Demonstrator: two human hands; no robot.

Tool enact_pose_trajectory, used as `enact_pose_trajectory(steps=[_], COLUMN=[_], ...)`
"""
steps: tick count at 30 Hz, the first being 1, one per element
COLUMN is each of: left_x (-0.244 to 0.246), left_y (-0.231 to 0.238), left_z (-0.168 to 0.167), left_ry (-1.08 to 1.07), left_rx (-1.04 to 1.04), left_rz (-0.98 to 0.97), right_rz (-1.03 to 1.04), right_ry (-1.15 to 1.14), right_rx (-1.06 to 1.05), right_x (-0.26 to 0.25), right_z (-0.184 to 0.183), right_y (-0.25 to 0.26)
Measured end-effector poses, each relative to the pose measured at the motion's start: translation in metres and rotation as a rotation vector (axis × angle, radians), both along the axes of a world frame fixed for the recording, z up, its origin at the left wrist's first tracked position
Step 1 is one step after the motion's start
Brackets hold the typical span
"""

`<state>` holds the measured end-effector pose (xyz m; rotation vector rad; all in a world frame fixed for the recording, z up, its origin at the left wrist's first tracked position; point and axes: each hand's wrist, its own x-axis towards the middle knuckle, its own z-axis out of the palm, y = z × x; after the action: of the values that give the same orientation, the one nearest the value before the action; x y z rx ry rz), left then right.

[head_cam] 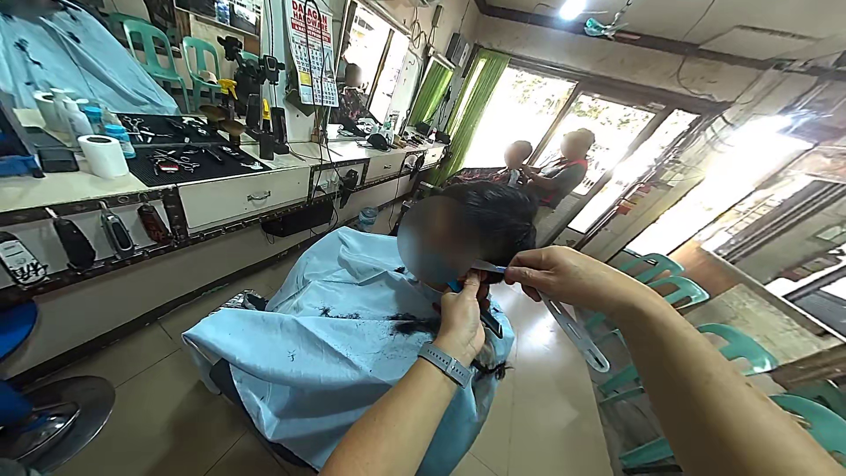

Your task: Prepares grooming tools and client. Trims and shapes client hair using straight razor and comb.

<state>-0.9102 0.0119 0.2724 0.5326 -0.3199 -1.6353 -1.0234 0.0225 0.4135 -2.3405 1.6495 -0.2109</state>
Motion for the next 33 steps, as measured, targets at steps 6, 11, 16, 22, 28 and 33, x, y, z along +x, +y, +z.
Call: enact_pose_trajectory(steps=[6,11,16,22,28,33], left_x=[0.0,0.0,0.001,0.049,0.087,0.068], left_y=[0.0,0.0,-0.001,0.025,-0.007,-0.024], left_z=[-0.002,-0.003,-0.003,0.005,0.011,0.017], left_ry=[0.011,0.017,0.008,0.015,-0.801,-1.304], left_rx=[-0.002,0.003,-0.001,-0.108,-0.484,-0.433], left_rz=[-0.008,-0.013,-0.013,-0.312,0.064,0.19], right_rz=[0.013,0.027,0.032,0.045,0.007,0.02], right_ry=[0.021,0.014,0.023,-0.406,-0.718,-0.694], right_rx=[0.002,-0.017,-0.03,-0.111,-0.268,-0.15], right_x=[0.001,-0.003,-0.001,-0.033,-0.064,-0.055], right_z=[0.0,-0.003,-0.003,0.016,-0.005,-0.045], right_y=[-0.001,-0.005,-0.005,0.028,0.054,0.041])
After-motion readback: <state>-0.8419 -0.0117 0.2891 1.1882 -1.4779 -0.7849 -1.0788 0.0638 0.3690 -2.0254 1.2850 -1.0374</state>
